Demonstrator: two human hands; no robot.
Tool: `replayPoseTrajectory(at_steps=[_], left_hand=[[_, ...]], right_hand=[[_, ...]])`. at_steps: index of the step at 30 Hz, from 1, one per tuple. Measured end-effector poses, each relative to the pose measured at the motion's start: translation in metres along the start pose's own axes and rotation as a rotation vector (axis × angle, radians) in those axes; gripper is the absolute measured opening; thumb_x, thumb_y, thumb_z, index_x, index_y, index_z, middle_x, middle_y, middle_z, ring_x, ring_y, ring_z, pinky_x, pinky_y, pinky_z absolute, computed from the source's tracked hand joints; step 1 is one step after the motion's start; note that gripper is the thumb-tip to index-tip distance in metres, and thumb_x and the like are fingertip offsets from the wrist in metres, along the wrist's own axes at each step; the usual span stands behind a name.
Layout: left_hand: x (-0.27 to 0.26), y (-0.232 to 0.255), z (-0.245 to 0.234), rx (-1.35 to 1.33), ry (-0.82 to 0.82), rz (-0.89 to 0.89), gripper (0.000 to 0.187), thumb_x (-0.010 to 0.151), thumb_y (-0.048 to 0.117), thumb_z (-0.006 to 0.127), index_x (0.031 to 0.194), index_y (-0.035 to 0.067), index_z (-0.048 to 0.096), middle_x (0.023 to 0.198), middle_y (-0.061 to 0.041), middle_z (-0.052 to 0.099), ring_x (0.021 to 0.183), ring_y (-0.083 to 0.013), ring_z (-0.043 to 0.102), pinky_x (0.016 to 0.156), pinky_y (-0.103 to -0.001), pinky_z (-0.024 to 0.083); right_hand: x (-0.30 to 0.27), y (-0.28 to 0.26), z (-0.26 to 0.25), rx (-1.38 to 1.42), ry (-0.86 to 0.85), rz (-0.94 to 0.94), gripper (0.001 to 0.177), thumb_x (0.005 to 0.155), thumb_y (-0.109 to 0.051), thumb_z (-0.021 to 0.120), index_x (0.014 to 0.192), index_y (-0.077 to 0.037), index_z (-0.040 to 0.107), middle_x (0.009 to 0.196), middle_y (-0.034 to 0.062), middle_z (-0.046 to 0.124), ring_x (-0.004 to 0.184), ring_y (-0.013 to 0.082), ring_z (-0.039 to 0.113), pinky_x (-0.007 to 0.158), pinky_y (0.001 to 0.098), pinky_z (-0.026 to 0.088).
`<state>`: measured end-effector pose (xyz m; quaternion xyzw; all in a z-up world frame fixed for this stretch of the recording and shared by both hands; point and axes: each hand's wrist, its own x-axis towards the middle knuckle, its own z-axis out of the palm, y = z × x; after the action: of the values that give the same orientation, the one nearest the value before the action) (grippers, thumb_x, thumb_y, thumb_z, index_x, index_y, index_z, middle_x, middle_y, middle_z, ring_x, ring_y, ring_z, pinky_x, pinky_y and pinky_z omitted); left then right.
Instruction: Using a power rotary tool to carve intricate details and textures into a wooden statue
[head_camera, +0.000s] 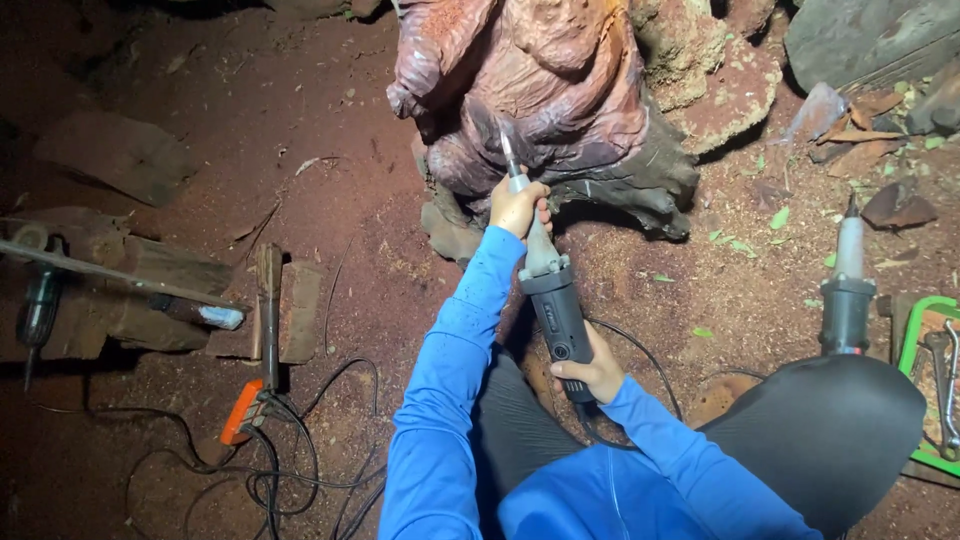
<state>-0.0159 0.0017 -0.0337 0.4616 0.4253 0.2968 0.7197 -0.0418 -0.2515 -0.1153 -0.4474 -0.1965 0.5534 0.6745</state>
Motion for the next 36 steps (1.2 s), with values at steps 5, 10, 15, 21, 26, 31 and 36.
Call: replayPoseTrajectory(at_steps=[5, 10, 15, 21, 26, 31, 36], left_hand=[[0.004, -0.002, -0.005, 0.032, 0.005, 0.008, 0.073, 0.077, 0.001, 0.067, 0.145, -0.006, 0.044, 0.058, -0.014, 0.060, 0.043, -0.0217, 0.061, 0.039, -0.040, 0.059], [0.006, -0.002, -0.008, 0.019, 0.002, 0.005, 0.071, 0.077, -0.001, 0.066, 0.145, -0.005, 0.046, 0.057, -0.014, 0.059, 0.042, -0.0226, 0.060, 0.039, -0.040, 0.058], [0.007, -0.004, -0.014, 0.021, -0.012, 0.012, 0.071, 0.076, -0.001, 0.066, 0.145, -0.005, 0.048, 0.056, -0.015, 0.059, 0.042, -0.0227, 0.060, 0.039, -0.040, 0.058], [0.019, -0.015, -0.009, 0.029, -0.003, 0.025, 0.070, 0.076, 0.000, 0.067, 0.143, -0.004, 0.049, 0.057, -0.015, 0.060, 0.042, -0.0232, 0.061, 0.040, -0.042, 0.059], [0.021, -0.017, -0.009, 0.041, 0.010, 0.030, 0.069, 0.076, 0.001, 0.067, 0.143, -0.003, 0.049, 0.057, -0.016, 0.062, 0.042, -0.0235, 0.062, 0.039, -0.042, 0.060], [0.023, -0.018, -0.006, 0.081, 0.041, 0.029, 0.069, 0.075, 0.002, 0.067, 0.142, -0.002, 0.051, 0.058, -0.018, 0.062, 0.042, -0.0243, 0.062, 0.041, -0.043, 0.060], [0.020, -0.019, -0.005, 0.090, 0.054, 0.031, 0.070, 0.075, 0.002, 0.066, 0.143, -0.001, 0.051, 0.058, -0.017, 0.062, 0.042, -0.0242, 0.062, 0.039, -0.042, 0.061]], right_hand=[[0.006, 0.012, -0.002, 0.021, -0.020, -0.017, 0.044, 0.069, 0.007, 0.079, 0.106, -0.003, 0.060, 0.065, 0.0271, 0.065, 0.048, 0.0391, 0.073, 0.033, 0.0477, 0.062], [0.007, 0.014, 0.007, 0.078, -0.004, -0.029, 0.046, 0.066, 0.010, 0.079, 0.104, -0.003, 0.056, 0.062, 0.0260, 0.063, 0.045, 0.0371, 0.071, 0.033, 0.0457, 0.061], [0.012, 0.018, 0.010, 0.054, 0.016, -0.058, 0.045, 0.067, 0.009, 0.079, 0.104, -0.003, 0.057, 0.063, 0.0255, 0.064, 0.046, 0.0360, 0.071, 0.034, 0.0445, 0.062], [0.009, 0.017, 0.004, 0.051, 0.006, -0.067, 0.044, 0.067, 0.009, 0.078, 0.103, -0.002, 0.056, 0.061, 0.0259, 0.064, 0.046, 0.0359, 0.072, 0.034, 0.0443, 0.062], [0.007, 0.006, 0.010, 0.075, -0.008, -0.065, 0.043, 0.067, 0.009, 0.079, 0.102, -0.002, 0.056, 0.060, 0.0259, 0.063, 0.045, 0.0361, 0.071, 0.033, 0.0442, 0.060], [0.008, 0.008, 0.010, 0.088, -0.005, -0.055, 0.043, 0.067, 0.009, 0.078, 0.104, -0.002, 0.057, 0.064, 0.0261, 0.064, 0.045, 0.0360, 0.071, 0.033, 0.0450, 0.061], [0.005, 0.011, 0.007, 0.100, -0.002, -0.056, 0.043, 0.066, 0.008, 0.078, 0.103, -0.002, 0.057, 0.064, 0.0256, 0.064, 0.044, 0.0358, 0.071, 0.032, 0.0444, 0.061]])
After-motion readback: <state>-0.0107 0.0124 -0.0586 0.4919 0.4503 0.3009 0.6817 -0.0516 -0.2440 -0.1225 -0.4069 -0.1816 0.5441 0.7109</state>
